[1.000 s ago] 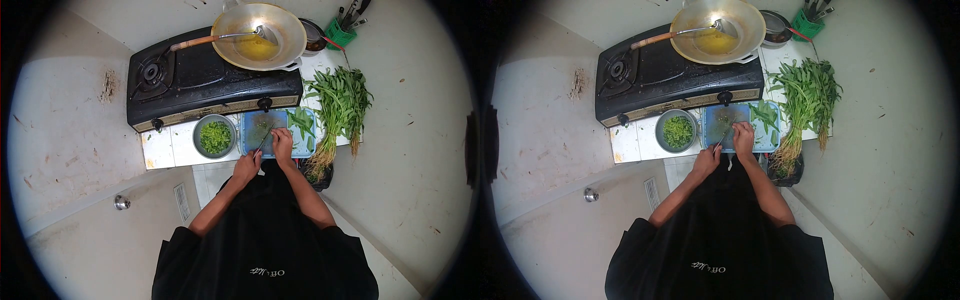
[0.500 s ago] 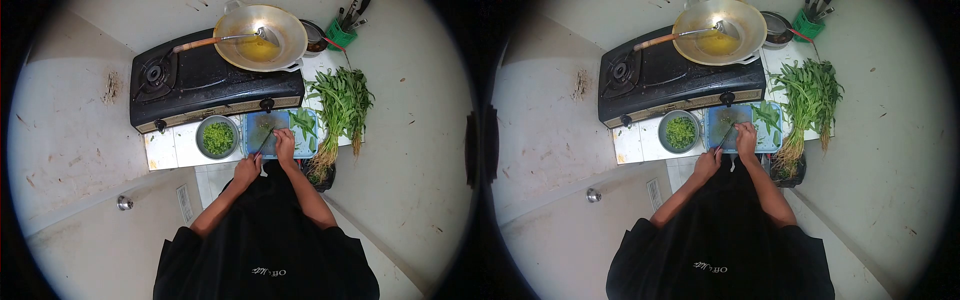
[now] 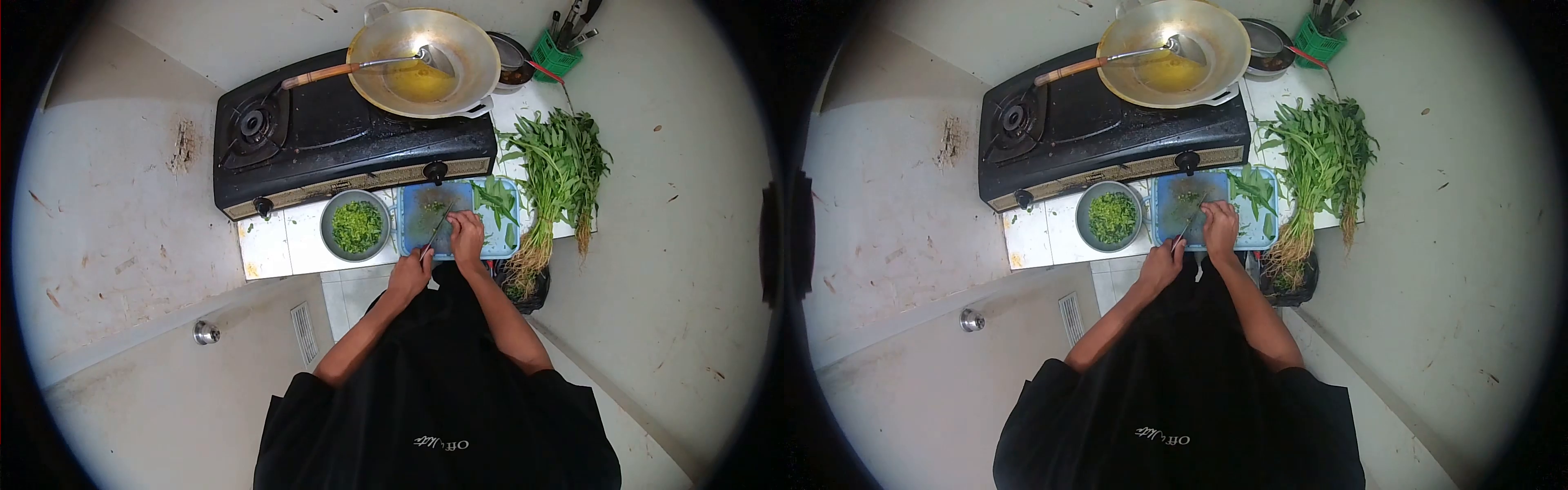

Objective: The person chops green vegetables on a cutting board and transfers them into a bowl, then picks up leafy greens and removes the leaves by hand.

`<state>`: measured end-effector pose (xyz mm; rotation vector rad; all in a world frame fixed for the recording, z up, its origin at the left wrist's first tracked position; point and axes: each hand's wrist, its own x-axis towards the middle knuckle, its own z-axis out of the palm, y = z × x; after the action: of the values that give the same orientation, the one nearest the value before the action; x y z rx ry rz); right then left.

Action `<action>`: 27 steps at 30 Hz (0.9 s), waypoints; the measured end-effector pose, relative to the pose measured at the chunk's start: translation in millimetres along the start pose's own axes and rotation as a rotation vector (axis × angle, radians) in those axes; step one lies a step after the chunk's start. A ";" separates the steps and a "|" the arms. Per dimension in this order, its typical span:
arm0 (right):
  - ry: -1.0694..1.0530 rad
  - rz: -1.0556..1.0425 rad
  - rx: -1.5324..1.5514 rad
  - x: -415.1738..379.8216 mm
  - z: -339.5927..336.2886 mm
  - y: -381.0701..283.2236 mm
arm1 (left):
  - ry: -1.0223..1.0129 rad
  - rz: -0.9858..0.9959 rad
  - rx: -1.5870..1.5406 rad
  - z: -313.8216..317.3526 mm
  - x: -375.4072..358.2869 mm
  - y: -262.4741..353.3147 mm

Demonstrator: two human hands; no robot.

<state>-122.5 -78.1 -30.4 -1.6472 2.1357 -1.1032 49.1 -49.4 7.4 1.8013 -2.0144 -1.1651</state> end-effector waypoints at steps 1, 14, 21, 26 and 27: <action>-0.014 0.000 -0.005 0.6 -0.9 -0.3 | 0.007 -0.002 0.006 1.0 1.8 1.5; 0.013 0.023 0.091 -0.1 -4.5 -4.8 | 0.010 -0.043 0.095 -5.7 -6.2 -4.3; 0.008 0.013 0.130 4.0 -9.5 -6.7 | 0.003 -0.029 0.018 -8.5 -2.0 3.3; 0.015 -0.024 0.115 3.6 -8.2 -5.4 | 0.013 -0.011 0.017 -8.6 -3.5 11.7; 0.014 -0.023 0.114 3.1 -7.8 -3.9 | 0.012 -0.012 0.016 -5.6 -0.5 11.8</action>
<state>-125.2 -77.9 -21.6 -1.6214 2.0265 -1.2222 43.8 -51.9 19.1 1.8258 -2.0147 -1.1419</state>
